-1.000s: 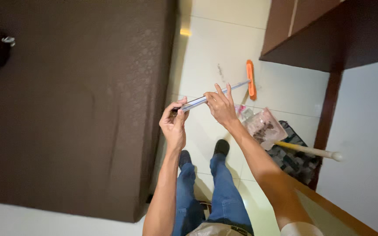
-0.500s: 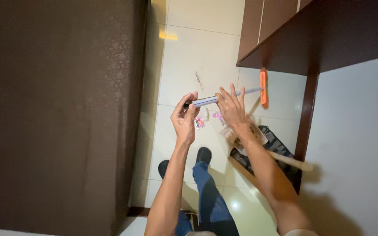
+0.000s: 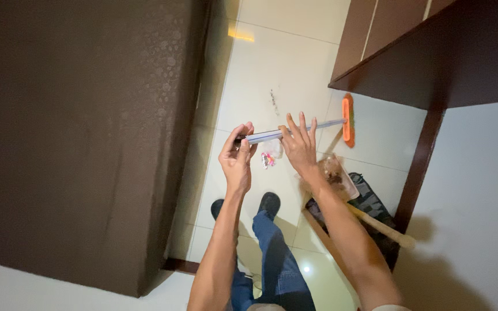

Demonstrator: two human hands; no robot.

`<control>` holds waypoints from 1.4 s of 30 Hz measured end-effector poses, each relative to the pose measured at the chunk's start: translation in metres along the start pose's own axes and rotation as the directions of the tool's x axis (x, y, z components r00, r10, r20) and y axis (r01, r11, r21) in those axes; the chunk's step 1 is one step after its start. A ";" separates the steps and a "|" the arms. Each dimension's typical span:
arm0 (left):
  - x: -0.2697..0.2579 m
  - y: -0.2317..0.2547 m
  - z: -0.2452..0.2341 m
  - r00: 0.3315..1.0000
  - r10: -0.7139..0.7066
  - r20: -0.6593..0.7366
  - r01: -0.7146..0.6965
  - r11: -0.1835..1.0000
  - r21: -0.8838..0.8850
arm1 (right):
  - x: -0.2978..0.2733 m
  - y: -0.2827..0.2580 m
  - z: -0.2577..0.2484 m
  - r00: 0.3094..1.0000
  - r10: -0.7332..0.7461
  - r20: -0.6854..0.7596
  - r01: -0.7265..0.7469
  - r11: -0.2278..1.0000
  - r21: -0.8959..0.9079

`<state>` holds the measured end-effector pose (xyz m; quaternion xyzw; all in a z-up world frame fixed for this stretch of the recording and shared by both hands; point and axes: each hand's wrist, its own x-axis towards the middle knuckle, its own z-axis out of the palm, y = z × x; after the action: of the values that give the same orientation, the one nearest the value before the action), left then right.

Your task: The person assembles a floor cleaning tool by sliding a long metal handle through the loops on the back of an orange squeegee head and securing the pieces together.

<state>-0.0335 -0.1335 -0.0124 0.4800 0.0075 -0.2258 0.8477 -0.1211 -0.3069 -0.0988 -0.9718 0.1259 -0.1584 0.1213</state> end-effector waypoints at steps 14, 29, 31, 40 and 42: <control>-0.014 0.084 -0.094 0.996 0.064 -0.060 -0.065 0.998 -0.020 | 0.031 -0.125 0.030 0.998 -0.070 0.002 0.069 0.994 0.085; -0.023 0.227 -0.190 0.941 0.261 0.214 -0.337 0.726 0.600 | 0.063 -0.254 0.035 0.977 -0.211 -0.023 0.212 0.973 0.090; -0.026 0.245 -0.183 0.908 0.298 0.293 -0.416 0.579 0.701 | 0.063 -0.257 0.024 0.981 -0.193 -0.028 0.195 0.978 0.078; -0.052 0.232 -0.146 0.783 0.386 0.488 -0.622 0.494 0.607 | 0.056 -0.237 -0.032 0.986 -0.133 -0.097 0.134 0.991 0.006; -0.055 0.220 -0.132 0.779 0.385 0.495 -0.626 0.527 0.575 | 0.058 -0.223 -0.046 0.988 -0.117 -0.102 0.119 0.993 0.023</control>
<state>0.0297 0.0917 0.1076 0.7085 -0.3538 -0.0225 0.6103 -0.0373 -0.1231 0.0212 -0.9665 0.0717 -0.2156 0.1194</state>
